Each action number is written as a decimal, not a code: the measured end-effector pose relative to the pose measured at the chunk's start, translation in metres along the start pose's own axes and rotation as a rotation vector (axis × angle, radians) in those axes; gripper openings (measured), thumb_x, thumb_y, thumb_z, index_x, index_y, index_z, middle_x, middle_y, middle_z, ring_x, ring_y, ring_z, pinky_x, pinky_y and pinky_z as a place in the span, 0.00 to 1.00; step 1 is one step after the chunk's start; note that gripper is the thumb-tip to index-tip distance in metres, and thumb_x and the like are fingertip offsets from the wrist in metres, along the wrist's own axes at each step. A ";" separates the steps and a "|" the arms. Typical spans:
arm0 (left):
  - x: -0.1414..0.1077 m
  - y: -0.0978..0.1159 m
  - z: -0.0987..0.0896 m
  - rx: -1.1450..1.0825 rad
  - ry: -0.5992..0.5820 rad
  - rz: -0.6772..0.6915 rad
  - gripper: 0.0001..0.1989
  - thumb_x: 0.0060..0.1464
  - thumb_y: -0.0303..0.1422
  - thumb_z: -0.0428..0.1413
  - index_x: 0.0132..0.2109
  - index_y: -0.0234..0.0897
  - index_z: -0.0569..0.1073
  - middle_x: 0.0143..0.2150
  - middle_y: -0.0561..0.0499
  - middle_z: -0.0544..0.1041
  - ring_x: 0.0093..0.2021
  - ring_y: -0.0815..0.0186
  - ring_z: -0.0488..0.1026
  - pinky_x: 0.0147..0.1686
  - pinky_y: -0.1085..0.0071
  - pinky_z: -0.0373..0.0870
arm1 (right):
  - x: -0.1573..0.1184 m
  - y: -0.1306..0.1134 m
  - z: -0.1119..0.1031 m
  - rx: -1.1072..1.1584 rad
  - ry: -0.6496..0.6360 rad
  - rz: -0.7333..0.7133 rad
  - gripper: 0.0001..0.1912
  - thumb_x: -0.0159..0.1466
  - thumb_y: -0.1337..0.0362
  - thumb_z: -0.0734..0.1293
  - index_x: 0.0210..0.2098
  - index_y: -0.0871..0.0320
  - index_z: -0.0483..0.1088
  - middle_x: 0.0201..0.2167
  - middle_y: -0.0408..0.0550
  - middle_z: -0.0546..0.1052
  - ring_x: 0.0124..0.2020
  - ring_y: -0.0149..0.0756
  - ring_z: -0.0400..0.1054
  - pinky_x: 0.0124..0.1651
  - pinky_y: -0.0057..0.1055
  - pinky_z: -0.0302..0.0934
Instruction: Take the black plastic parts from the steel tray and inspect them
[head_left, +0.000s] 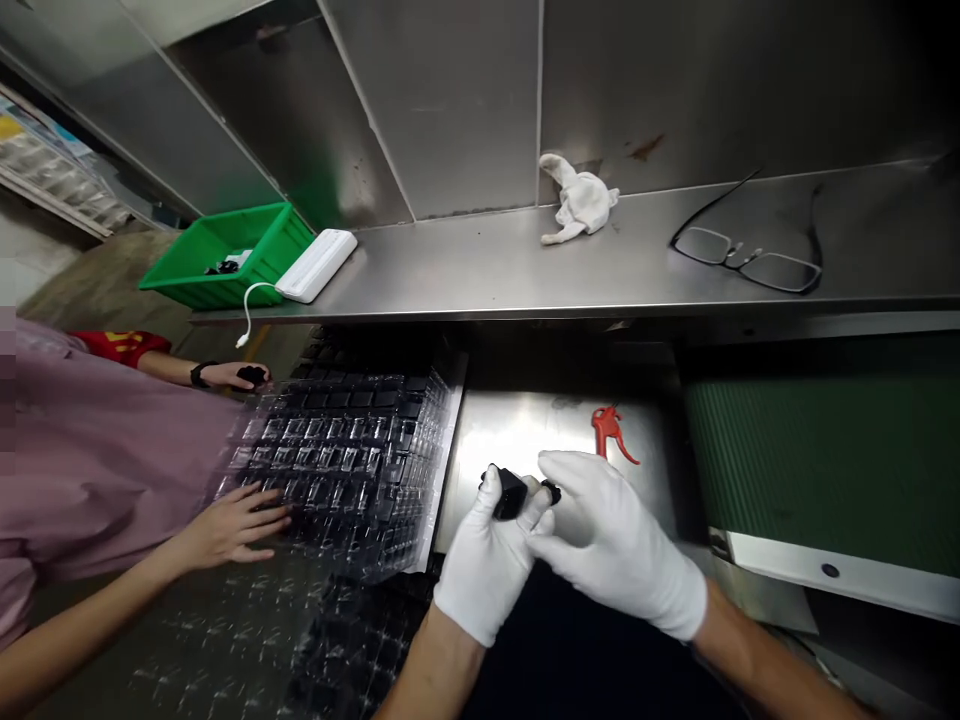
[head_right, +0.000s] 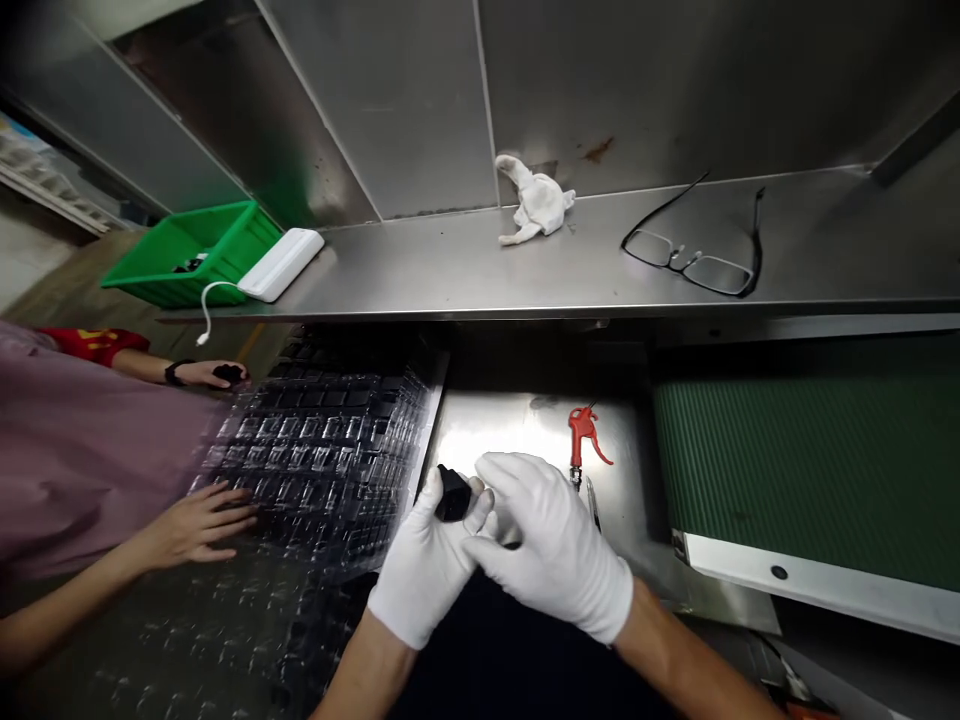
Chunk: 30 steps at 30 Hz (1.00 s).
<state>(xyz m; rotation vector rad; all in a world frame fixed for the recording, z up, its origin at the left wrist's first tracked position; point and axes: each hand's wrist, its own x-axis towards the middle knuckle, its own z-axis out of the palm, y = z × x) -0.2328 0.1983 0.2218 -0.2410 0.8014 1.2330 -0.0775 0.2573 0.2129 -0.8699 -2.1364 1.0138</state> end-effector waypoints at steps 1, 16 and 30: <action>-0.001 -0.001 0.003 0.006 -0.048 -0.057 0.24 0.60 0.50 0.61 0.50 0.32 0.75 0.42 0.41 0.80 0.50 0.56 0.79 0.46 0.62 0.80 | 0.005 -0.007 0.002 -0.034 -0.047 -0.011 0.12 0.61 0.63 0.73 0.42 0.57 0.68 0.41 0.49 0.74 0.42 0.43 0.68 0.46 0.40 0.66; -0.011 -0.026 0.015 -0.209 -0.120 -0.097 0.11 0.65 0.39 0.55 0.43 0.37 0.78 0.42 0.48 0.81 0.48 0.66 0.79 0.45 0.75 0.79 | 0.011 -0.023 0.001 0.091 -0.177 0.127 0.10 0.53 0.71 0.70 0.35 0.56 0.70 0.33 0.40 0.75 0.34 0.36 0.68 0.43 0.33 0.64; -0.010 -0.024 -0.007 0.384 0.170 0.067 0.19 0.60 0.45 0.58 0.31 0.31 0.77 0.27 0.49 0.75 0.31 0.63 0.78 0.20 0.76 0.68 | 0.006 -0.020 -0.004 0.067 -0.276 0.195 0.11 0.52 0.69 0.72 0.27 0.56 0.65 0.27 0.38 0.71 0.27 0.33 0.64 0.32 0.32 0.61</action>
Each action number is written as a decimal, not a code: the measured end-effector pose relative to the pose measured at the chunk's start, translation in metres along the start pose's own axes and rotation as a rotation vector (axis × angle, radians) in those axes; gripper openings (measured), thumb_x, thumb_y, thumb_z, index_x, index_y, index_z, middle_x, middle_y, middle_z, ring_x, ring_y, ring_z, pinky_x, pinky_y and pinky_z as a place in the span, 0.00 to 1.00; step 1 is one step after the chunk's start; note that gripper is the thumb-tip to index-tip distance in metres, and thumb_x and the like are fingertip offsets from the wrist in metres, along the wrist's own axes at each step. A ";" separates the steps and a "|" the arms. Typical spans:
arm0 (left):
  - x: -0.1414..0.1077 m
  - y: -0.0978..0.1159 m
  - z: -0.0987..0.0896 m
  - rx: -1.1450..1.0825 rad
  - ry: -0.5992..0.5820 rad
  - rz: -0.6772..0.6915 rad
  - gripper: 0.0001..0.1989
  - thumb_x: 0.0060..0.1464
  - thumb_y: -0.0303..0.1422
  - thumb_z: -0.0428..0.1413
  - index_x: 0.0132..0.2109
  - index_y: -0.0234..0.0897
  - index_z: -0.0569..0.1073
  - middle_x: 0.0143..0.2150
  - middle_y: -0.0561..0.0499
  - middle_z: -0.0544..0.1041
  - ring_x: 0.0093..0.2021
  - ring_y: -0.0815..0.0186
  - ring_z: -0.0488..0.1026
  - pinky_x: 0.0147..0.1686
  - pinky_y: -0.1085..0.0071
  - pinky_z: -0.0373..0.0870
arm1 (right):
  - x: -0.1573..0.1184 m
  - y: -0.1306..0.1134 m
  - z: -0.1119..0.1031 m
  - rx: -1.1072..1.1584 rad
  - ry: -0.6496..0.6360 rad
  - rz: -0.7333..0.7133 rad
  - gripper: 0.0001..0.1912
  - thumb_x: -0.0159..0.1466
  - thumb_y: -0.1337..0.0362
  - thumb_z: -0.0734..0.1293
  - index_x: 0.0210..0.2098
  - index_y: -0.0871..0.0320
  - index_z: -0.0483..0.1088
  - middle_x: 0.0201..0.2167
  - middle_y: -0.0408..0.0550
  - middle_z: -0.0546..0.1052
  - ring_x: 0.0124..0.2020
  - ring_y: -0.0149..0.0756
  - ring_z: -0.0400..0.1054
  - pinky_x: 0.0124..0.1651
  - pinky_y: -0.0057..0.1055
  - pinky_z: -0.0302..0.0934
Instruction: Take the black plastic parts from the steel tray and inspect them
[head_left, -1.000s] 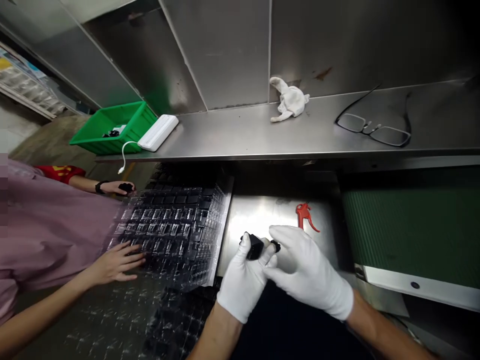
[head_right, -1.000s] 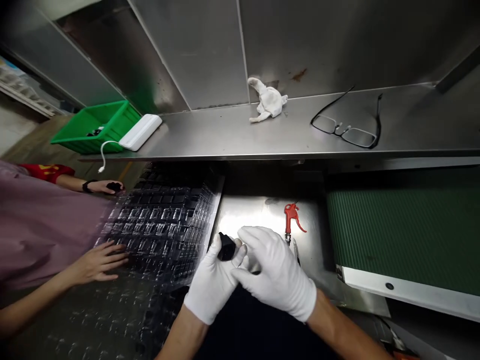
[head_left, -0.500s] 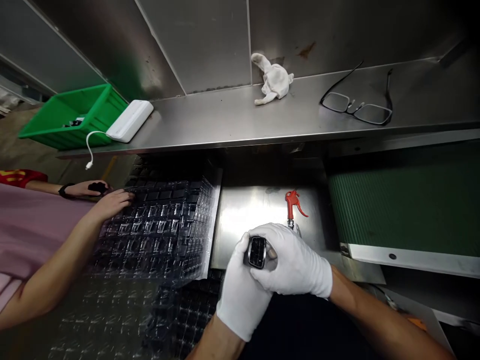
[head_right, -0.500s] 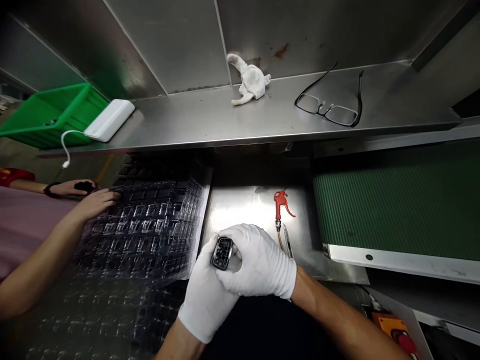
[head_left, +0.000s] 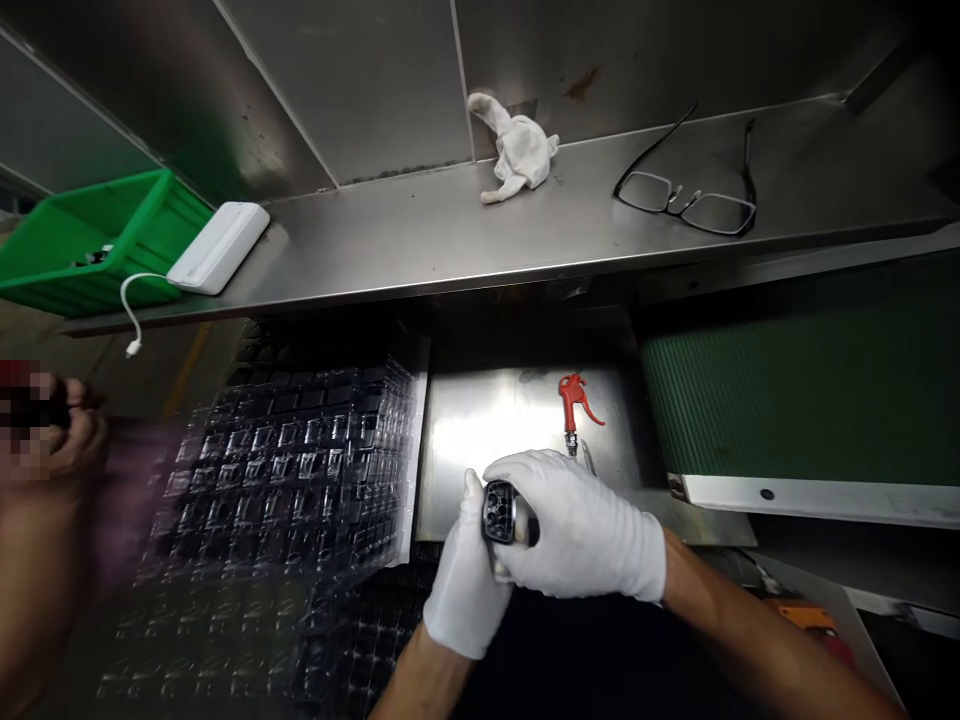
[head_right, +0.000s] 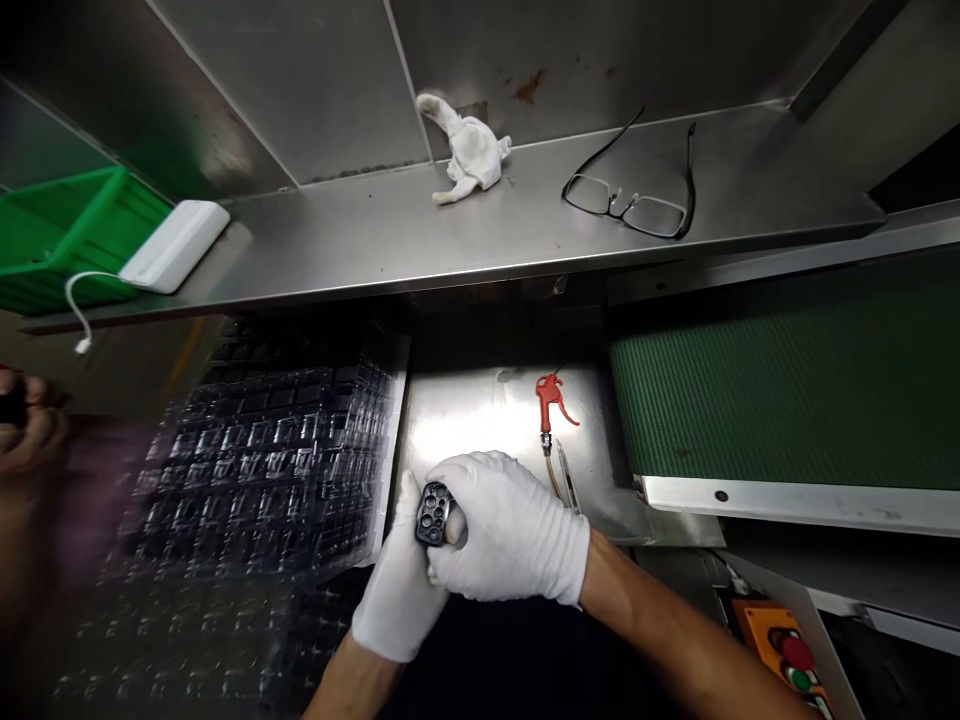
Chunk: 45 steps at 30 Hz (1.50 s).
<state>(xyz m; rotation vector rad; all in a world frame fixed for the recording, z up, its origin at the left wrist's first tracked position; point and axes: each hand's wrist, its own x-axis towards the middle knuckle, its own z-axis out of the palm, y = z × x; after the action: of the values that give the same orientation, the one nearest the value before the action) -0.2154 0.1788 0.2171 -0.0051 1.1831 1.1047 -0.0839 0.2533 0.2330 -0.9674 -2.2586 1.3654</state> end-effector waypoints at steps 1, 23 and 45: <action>0.001 0.002 -0.002 0.003 -0.007 -0.015 0.19 0.60 0.45 0.60 0.32 0.31 0.77 0.27 0.50 0.74 0.26 0.69 0.75 0.20 0.79 0.66 | -0.004 0.009 0.002 0.048 0.013 -0.013 0.12 0.52 0.66 0.75 0.33 0.56 0.69 0.33 0.40 0.75 0.33 0.36 0.68 0.37 0.32 0.65; 0.000 0.019 0.015 -0.150 -0.030 0.072 0.15 0.63 0.40 0.51 0.30 0.36 0.68 0.20 0.56 0.67 0.10 0.75 0.58 0.07 0.80 0.47 | -0.038 0.253 0.061 -0.251 0.120 1.060 0.15 0.74 0.62 0.59 0.50 0.64 0.71 0.48 0.62 0.75 0.46 0.52 0.73 0.49 0.43 0.66; -0.012 0.012 0.015 -0.099 0.034 0.123 0.17 0.64 0.45 0.53 0.33 0.38 0.67 0.23 0.56 0.70 0.10 0.76 0.58 0.07 0.80 0.43 | -0.075 0.115 0.057 0.448 0.245 0.531 0.27 0.73 0.41 0.54 0.37 0.58 0.67 0.27 0.46 0.70 0.29 0.38 0.67 0.37 0.35 0.65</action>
<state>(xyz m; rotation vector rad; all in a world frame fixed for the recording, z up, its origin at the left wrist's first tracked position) -0.2122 0.1854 0.2388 -0.0285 1.1702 1.2753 -0.0198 0.1995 0.1100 -1.5214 -1.4739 1.7417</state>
